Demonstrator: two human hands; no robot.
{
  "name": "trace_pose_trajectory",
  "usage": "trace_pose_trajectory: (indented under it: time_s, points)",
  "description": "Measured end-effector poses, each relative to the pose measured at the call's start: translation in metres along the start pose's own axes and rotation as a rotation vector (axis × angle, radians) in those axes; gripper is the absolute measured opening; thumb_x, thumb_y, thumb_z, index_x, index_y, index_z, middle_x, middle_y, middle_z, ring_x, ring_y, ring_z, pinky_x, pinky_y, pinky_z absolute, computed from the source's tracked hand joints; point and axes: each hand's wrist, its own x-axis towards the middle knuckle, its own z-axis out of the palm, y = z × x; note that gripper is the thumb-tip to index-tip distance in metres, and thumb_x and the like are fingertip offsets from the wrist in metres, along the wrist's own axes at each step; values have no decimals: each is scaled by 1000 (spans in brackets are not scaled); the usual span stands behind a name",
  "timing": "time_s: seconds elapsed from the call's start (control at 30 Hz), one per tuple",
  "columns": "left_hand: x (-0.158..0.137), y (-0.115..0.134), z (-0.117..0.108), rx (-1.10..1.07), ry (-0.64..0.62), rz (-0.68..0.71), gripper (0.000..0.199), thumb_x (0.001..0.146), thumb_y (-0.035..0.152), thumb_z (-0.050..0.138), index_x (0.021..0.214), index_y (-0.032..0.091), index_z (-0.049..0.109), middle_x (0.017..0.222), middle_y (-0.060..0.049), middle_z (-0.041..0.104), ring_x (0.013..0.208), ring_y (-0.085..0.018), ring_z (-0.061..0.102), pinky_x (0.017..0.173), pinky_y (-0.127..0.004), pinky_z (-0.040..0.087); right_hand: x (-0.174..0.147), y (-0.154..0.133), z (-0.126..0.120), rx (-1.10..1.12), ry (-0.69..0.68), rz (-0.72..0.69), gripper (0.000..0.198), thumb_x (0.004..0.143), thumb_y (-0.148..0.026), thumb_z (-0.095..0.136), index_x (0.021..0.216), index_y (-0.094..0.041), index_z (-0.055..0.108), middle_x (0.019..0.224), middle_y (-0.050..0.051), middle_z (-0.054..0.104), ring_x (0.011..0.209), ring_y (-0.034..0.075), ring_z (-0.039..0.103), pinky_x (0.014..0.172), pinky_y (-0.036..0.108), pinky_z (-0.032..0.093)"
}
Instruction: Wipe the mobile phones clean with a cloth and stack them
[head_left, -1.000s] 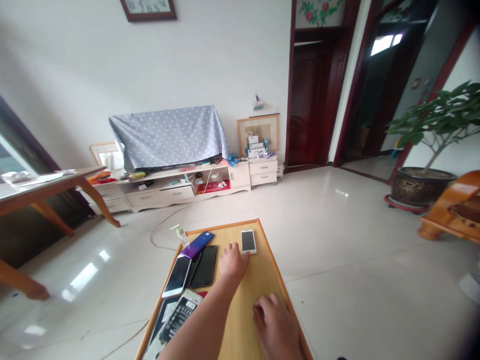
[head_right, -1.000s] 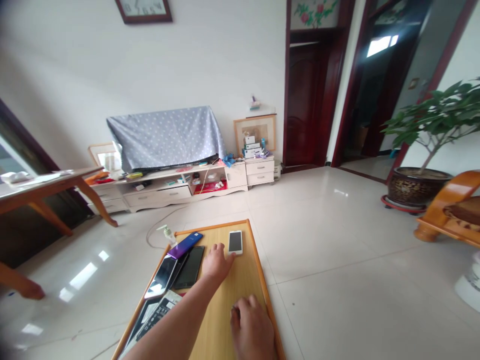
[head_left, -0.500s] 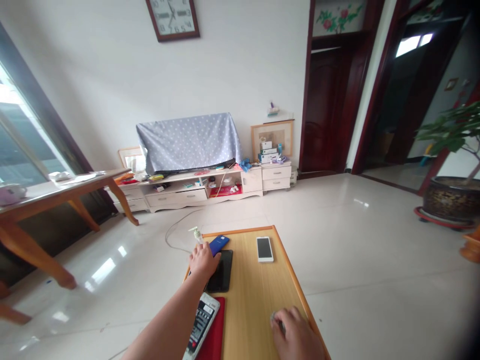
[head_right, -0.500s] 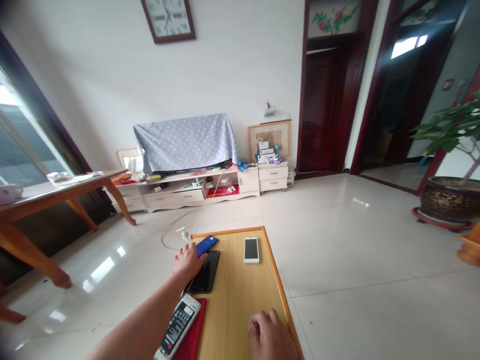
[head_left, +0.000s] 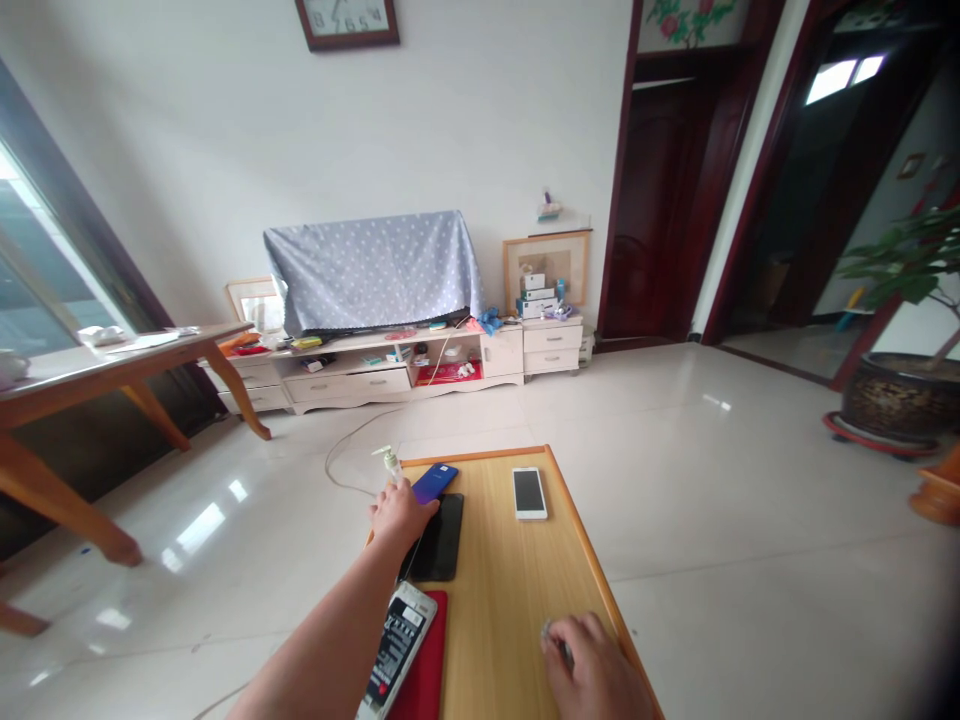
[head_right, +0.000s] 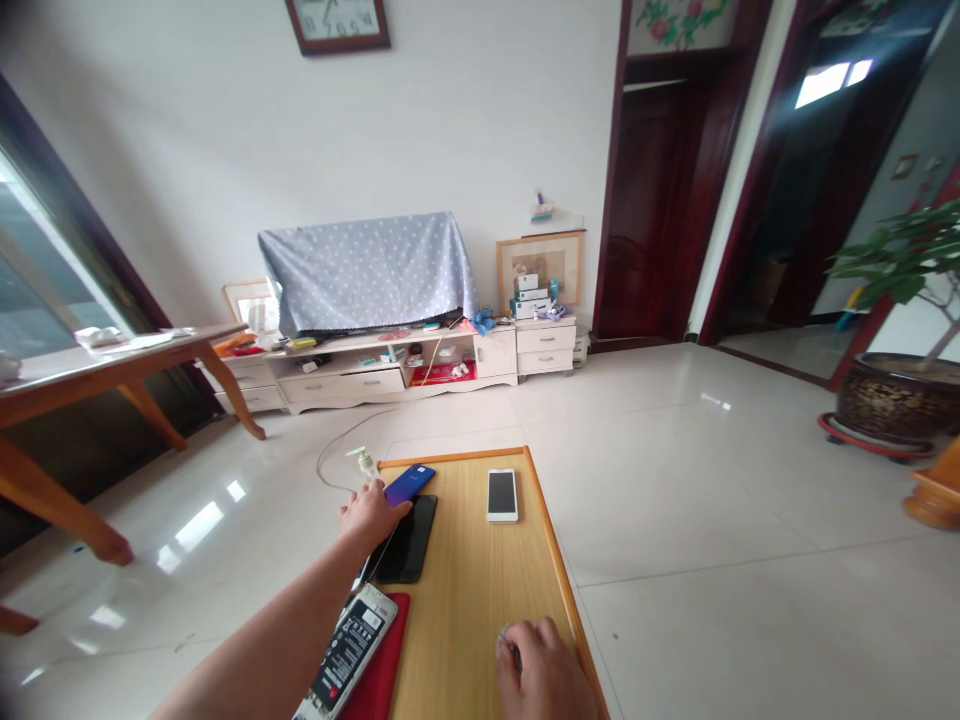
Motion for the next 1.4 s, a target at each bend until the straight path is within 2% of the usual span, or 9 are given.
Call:
trace_pose_trajectory:
  time_s: [0.17,0.3,0.5,0.7,0.83,0.97,1.1,1.27,1.4]
  points:
    - [-14,8,-9,5,24,36,65,74,64,58,119,17,51,130,-19,58,126,-38,48,101,-50,32,-2,-2,-3,21,45,0,21,97,-34,49,84,-27,65,91,3,66,79,18,64,63,28,40]
    - [-48,18,-19,-14,118,131,61,74,64,59,116,21,53,120,-15,63,120,-36,53,99,-48,34,-7,-3,-7,45,103,-13,19,96,-32,50,84,-26,64,89,3,65,79,18,63,64,28,40]
    - [-151,25,-30,-153,160,306,58,74,61,64,119,25,53,112,-8,67,112,-31,58,95,-42,35,-14,-1,-17,217,150,35,20,95,-35,49,90,-25,66,91,5,68,85,21,66,72,31,47]
    - [-263,7,-20,-251,64,388,51,71,49,69,114,25,57,108,-5,67,106,-27,59,94,-38,35,-20,7,-26,556,237,265,40,90,-44,50,121,-21,61,111,9,70,100,24,67,86,34,52]
    - [-310,-11,-13,-289,19,421,54,67,45,74,115,26,59,110,-4,66,106,-26,58,98,-39,33,-35,5,-31,579,278,260,39,87,-45,52,113,-21,67,107,9,72,96,25,68,86,35,53]
    - [-329,-25,-16,-281,-13,429,55,68,48,73,117,28,59,114,-5,66,109,-27,57,100,-41,31,-62,-6,-34,515,263,75,28,90,-37,49,104,-23,69,108,8,70,100,23,66,90,33,52]
    - [-334,-37,-18,-250,-56,458,60,70,52,71,124,28,58,124,-6,65,116,-29,54,101,-42,31,-86,-17,-32,292,181,-102,25,92,-25,46,99,-25,70,103,7,69,101,23,64,90,33,50]
    - [-345,-56,-16,-235,-49,496,78,69,52,72,138,26,48,142,-8,55,129,-31,45,105,-40,31,-99,-25,-30,111,153,-131,26,91,-18,47,97,-24,71,102,7,69,103,22,62,91,33,48]
    - [-357,-73,-16,-240,-3,488,69,77,49,65,138,22,48,132,-9,61,122,-29,48,102,-39,34,-106,-32,-30,51,174,-110,30,92,-19,47,111,-24,70,109,7,69,104,22,61,91,32,47]
